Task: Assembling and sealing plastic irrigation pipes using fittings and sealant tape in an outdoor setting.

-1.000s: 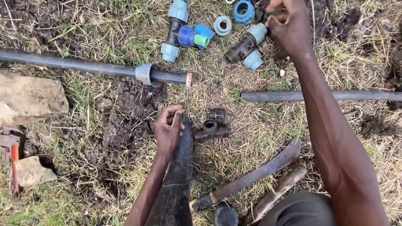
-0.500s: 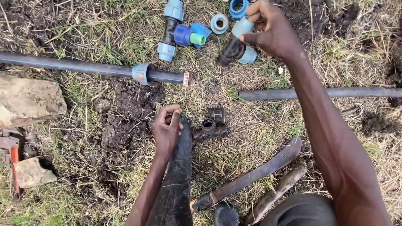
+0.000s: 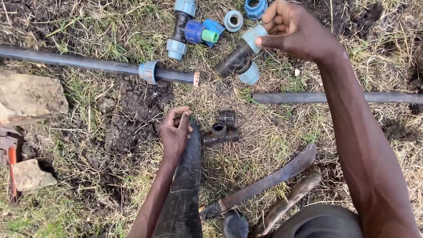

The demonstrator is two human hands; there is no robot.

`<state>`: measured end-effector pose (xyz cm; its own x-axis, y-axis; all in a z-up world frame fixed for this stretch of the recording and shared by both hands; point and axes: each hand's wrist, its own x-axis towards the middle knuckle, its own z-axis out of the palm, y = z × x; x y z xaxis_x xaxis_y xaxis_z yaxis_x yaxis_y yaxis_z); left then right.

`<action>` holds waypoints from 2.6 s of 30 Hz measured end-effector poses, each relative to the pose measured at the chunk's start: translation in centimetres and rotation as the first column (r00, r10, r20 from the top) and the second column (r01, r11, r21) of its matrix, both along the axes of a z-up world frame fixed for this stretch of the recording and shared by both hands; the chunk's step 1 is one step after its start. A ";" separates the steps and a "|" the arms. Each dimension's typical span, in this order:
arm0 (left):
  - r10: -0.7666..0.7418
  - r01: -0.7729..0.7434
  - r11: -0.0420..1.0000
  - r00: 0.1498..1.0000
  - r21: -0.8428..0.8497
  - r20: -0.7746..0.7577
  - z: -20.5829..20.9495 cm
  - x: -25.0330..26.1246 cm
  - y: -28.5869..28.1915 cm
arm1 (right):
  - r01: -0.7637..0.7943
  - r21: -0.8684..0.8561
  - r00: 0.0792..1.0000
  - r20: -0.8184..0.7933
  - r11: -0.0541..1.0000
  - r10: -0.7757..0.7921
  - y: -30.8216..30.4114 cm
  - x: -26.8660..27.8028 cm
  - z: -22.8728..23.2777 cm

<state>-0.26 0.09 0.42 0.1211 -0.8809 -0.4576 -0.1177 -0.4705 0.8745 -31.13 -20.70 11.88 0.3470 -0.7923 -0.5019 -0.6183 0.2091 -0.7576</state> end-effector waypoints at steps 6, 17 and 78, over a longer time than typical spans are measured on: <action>0.005 -0.005 1.000 1.000 0.015 -0.023 0.1 0.0 0.0 | 0.051 0.253 0.953 0.278 0.966 -0.123 0.4 -2.0 -2.0; -0.005 0.005 1.000 1.000 -0.002 0.021 0.0 -0.1 0.0 | -0.003 0.438 0.744 0.602 0.899 -0.291 1.1 -4.7 -6.3; -0.359 0.356 0.924 0.933 -0.143 0.003 4.7 -2.6 -1.9 | -0.520 0.015 0.851 -0.077 0.854 0.520 10.3 9.2 0.5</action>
<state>-2.86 -1.78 5.12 -0.2225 -0.9186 -0.3267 -0.2345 -0.2749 0.9325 -21.92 -10.42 12.42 0.6701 -0.5099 -0.5393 -0.6910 -0.1633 -0.7042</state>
